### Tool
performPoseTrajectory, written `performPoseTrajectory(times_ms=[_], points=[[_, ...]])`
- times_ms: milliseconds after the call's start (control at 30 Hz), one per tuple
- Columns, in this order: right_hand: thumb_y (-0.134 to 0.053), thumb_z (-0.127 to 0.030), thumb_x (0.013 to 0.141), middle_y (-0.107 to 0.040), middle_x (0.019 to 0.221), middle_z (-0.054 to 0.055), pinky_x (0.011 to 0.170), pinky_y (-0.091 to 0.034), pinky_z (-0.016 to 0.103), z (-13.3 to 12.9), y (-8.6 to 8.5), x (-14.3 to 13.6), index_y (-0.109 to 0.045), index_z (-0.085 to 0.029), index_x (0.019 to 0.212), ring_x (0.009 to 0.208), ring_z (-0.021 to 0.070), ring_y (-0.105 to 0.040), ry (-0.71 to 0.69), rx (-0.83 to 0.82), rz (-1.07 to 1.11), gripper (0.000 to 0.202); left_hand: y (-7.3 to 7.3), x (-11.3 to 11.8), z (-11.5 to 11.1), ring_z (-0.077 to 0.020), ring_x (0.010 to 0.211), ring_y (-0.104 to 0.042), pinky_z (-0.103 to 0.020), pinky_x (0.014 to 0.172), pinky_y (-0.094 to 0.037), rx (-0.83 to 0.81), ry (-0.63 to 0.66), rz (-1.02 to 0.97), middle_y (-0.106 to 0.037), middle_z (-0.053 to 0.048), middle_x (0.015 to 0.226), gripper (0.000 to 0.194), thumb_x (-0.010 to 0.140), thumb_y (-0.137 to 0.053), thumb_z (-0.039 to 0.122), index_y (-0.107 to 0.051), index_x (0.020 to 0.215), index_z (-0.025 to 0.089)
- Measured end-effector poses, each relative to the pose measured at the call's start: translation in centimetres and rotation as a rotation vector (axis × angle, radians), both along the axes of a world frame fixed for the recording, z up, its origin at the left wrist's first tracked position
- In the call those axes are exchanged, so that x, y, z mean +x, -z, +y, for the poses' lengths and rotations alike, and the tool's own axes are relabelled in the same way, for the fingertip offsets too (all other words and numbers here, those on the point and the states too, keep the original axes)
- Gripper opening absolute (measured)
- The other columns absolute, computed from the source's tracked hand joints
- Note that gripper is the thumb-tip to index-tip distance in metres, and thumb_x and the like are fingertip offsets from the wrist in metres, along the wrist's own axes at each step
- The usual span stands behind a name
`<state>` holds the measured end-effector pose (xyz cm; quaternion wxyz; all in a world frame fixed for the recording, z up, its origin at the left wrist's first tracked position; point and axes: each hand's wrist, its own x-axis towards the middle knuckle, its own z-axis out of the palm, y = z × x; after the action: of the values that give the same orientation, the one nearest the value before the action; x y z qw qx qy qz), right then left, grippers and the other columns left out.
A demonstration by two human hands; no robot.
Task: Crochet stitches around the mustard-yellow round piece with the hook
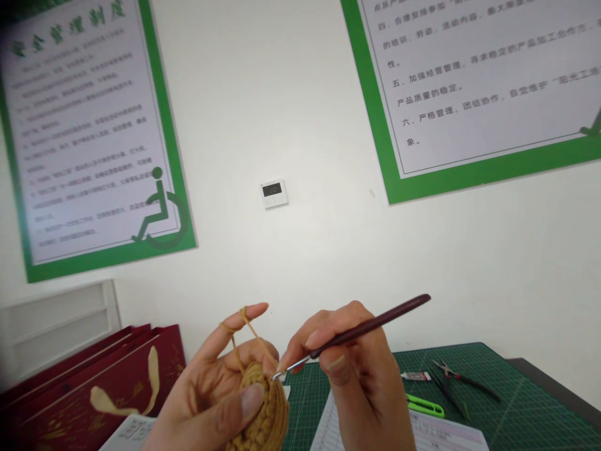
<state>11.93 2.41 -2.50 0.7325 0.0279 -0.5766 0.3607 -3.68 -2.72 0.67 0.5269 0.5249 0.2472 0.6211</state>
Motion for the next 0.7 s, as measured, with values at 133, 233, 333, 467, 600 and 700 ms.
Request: performPoseTrajectory(times_ms=[133,233,333,467,600,700], points=[[-0.059,-0.035,0.102,-0.074,0.079,0.0,0.068,-0.055,0.035,-0.4,-0.2,0.1,-0.071,-0.034,0.1,0.073,0.0191,-0.072,0.101,0.053,0.024,0.012,-0.1,0.0,0.1,-0.0126,0.064,-0.065,-0.024,0.059,-0.048,0.003,-0.01,0.002,-0.078,-0.001,0.082,0.059,0.073,-0.09,0.012,-0.07,0.126,0.031],[-0.06,-0.036,0.101,-0.076,0.079,0.0,0.066,-0.055,0.037,-0.9,-0.5,0.1,-0.073,-0.037,0.102,0.072,0.0206,-0.072,0.165,0.086,0.005,0.013,-0.1,-0.1,0.0,-0.0134,0.065,-0.066,-0.025,0.06,-0.049,0.007,-0.009,0.017,-0.078,-0.002,0.083,0.06,0.075,-0.089,0.013,-0.068,0.128,0.03],[-0.061,-0.039,0.1,-0.08,0.081,0.002,0.065,-0.055,0.04,-1.3,-0.5,0.2,-0.075,-0.041,0.104,0.071,0.0228,-0.072,0.234,0.138,-0.037,0.015,0.0,-0.1,-0.1,-0.014,0.065,-0.066,-0.025,0.059,-0.05,0.015,-0.007,0.026,-0.077,-0.003,0.084,0.061,0.076,-0.088,0.013,-0.066,0.13,0.03],[-0.061,-0.035,0.1,-0.084,0.088,0.005,0.067,-0.055,0.044,-1.5,-0.5,0.3,-0.075,-0.044,0.115,0.07,0.0253,-0.072,0.319,0.241,-0.078,0.023,0.1,-0.3,-0.3,-0.0146,0.065,-0.067,-0.026,0.059,-0.051,0.03,-0.012,0.013,-0.076,-0.004,0.085,0.063,0.076,-0.087,0.012,-0.064,0.132,0.028],[-0.064,-0.033,0.098,-0.083,0.087,0.006,0.067,-0.055,0.043,-1.3,-0.5,-0.5,-0.077,-0.043,0.115,0.071,0.0248,-0.072,0.268,0.253,-0.054,0.023,0.0,-0.4,-0.6,-0.0133,0.063,-0.066,-0.025,0.058,-0.051,0.046,0.017,-0.023,-0.075,-0.002,0.084,0.066,0.075,-0.089,0.013,-0.063,0.133,0.029],[-0.073,-0.034,0.093,-0.081,0.084,0.004,0.063,-0.055,0.039,-1.0,-0.3,-1.6,-0.081,-0.042,0.106,0.071,0.0232,-0.071,0.223,0.193,0.004,0.017,-0.1,-0.5,-0.9,-0.0125,0.062,-0.065,-0.025,0.058,-0.051,0.037,0.038,-0.089,-0.075,-0.002,0.084,0.077,0.072,-0.09,0.01,-0.057,0.139,0.03]])
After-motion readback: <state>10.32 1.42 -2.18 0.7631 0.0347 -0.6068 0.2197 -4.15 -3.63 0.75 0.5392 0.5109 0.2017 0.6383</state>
